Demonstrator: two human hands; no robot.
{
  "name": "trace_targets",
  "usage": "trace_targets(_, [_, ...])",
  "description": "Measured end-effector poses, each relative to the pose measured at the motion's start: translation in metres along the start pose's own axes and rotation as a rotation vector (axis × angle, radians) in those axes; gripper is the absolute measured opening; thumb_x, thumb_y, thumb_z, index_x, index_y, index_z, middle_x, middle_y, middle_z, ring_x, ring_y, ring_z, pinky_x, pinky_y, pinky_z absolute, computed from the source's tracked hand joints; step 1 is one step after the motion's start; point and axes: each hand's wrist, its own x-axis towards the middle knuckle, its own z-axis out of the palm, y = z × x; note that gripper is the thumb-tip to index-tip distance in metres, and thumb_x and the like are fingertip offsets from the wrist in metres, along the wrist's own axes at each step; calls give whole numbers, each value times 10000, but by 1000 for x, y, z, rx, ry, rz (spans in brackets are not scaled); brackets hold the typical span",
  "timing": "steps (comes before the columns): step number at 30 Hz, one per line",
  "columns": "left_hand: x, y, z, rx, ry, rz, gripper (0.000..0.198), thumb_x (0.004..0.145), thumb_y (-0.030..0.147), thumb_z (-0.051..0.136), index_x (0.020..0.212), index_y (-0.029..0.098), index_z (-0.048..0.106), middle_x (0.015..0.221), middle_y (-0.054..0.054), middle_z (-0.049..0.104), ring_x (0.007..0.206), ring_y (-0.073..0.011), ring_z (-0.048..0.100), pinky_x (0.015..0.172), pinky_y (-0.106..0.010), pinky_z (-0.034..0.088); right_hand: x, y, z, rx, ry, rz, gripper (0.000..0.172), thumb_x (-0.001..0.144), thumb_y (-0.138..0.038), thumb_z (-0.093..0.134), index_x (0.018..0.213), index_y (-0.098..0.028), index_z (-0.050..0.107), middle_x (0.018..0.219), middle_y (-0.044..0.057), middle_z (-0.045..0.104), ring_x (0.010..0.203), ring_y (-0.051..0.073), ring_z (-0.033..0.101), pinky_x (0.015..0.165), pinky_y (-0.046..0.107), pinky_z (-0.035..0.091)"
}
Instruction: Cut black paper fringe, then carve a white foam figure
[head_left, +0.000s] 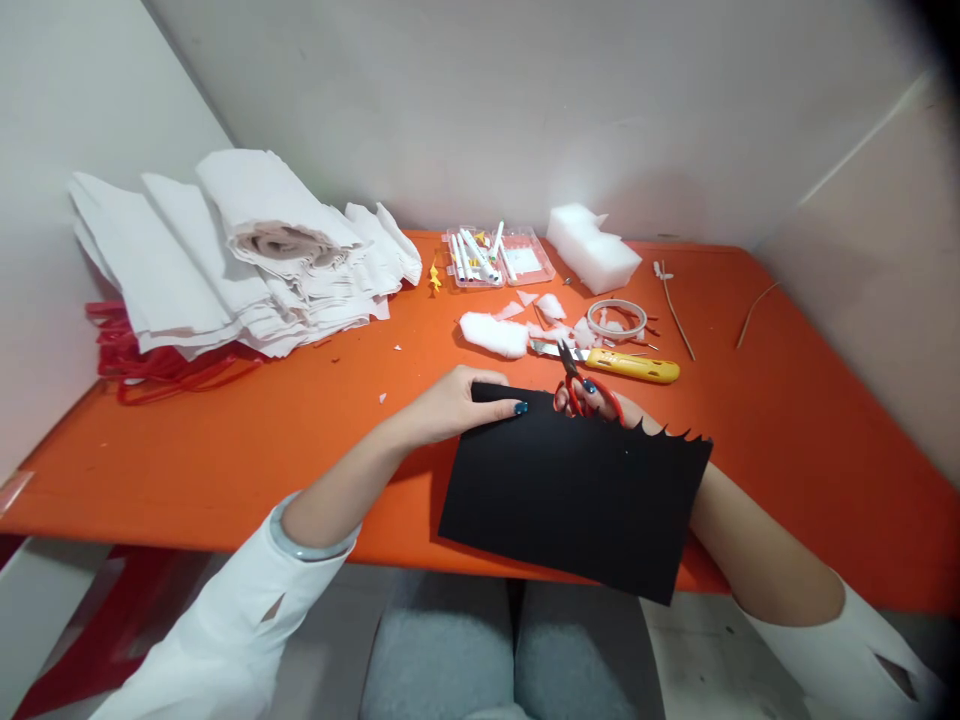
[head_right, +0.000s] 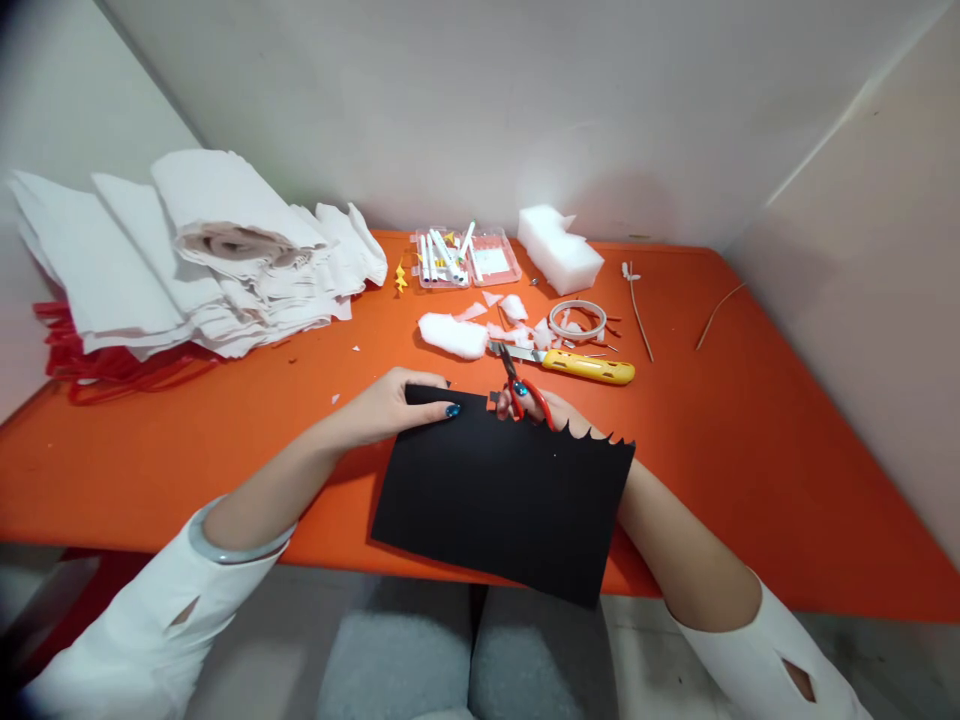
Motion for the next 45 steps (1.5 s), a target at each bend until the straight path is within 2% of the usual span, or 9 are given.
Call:
trace_targets(5, [2, -2, 0, 213, -8, 15, 347, 765, 504, 598, 730, 159, 610, 682, 12, 566, 620, -125, 509, 538, -226, 355, 9, 2, -13, 82, -136, 43, 359, 703, -518, 719, 801, -201, 581, 701, 9, 585, 626, 137, 524, 534, 248, 412])
trace_targets(12, [4, -6, 8, 246, 17, 20, 380, 716, 547, 629, 819, 182, 605, 734, 1, 601, 658, -145, 535, 555, -230, 356, 11, 11, -2, -7, -247, -28, 286, 683, -328, 758, 785, -178, 537, 787, -1, 589, 686, 117, 559, 644, 248, 473])
trace_targets(15, [4, -6, -1, -55, 32, -60, 579, 731, 702, 520, 985, 189, 611, 750, -36, 658, 602, -154, 580, 514, -231, 371, 12, 10, -4, 25, -116, -51, 300, 640, -282, 780, 759, -184, 522, 708, -32, 554, 615, 92, 513, 582, 219, 437])
trace_targets(20, [0, 0, -17, -435, 100, -54, 810, 725, 842, 284, 1052, 189, 635, 855, -101, 715, 775, -226, 679, 595, -277, 484, 16, 7, -16, 166, 389, -57, 340, 630, -350, 767, 789, -204, 504, 648, -47, 504, 508, 74, 430, 424, 203, 313])
trace_targets(26, [8, -13, -7, -407, 126, -80, 539, 639, 589, 727, 970, 169, 662, 913, -91, 725, 782, -209, 684, 643, -279, 535, 20, 10, -14, 427, 512, -8, 403, 589, -337, 773, 799, -220, 451, 611, -68, 454, 428, 46, 327, 360, 190, 165])
trace_targets(32, [17, -25, -14, -474, 421, 10, 450, 691, 428, 754, 1035, 167, 628, 953, -78, 731, 781, -191, 688, 688, -285, 564, 19, 15, -12, 275, 276, -103, 333, 680, -417, 757, 793, -209, 523, 630, -39, 498, 464, 71, 413, 376, 205, 261])
trace_targets(35, [16, -24, -26, -391, 389, -37, 438, 703, 453, 739, 1024, 174, 638, 900, -66, 738, 728, -186, 689, 633, -273, 565, 13, 8, -28, 243, 86, -78, 329, 746, -492, 691, 782, -202, 540, 650, -19, 508, 448, 73, 406, 351, 209, 240])
trace_targets(40, [17, -27, -38, -238, 409, 23, 481, 689, 472, 740, 1050, 168, 650, 883, -57, 737, 753, -195, 693, 654, -278, 572, -4, -10, -67, -56, -456, 35, 510, 767, -696, 538, 748, -187, 563, 645, 14, 553, 406, 95, 467, 360, 233, 334])
trace_targets(45, [16, -28, -40, -211, 427, 78, 483, 705, 468, 729, 1063, 155, 644, 912, -76, 735, 785, -210, 696, 658, -279, 577, -12, -15, -80, -188, -612, 192, 543, 792, -706, 487, 849, -173, 580, 717, 58, 623, 439, 116, 532, 363, 229, 393])
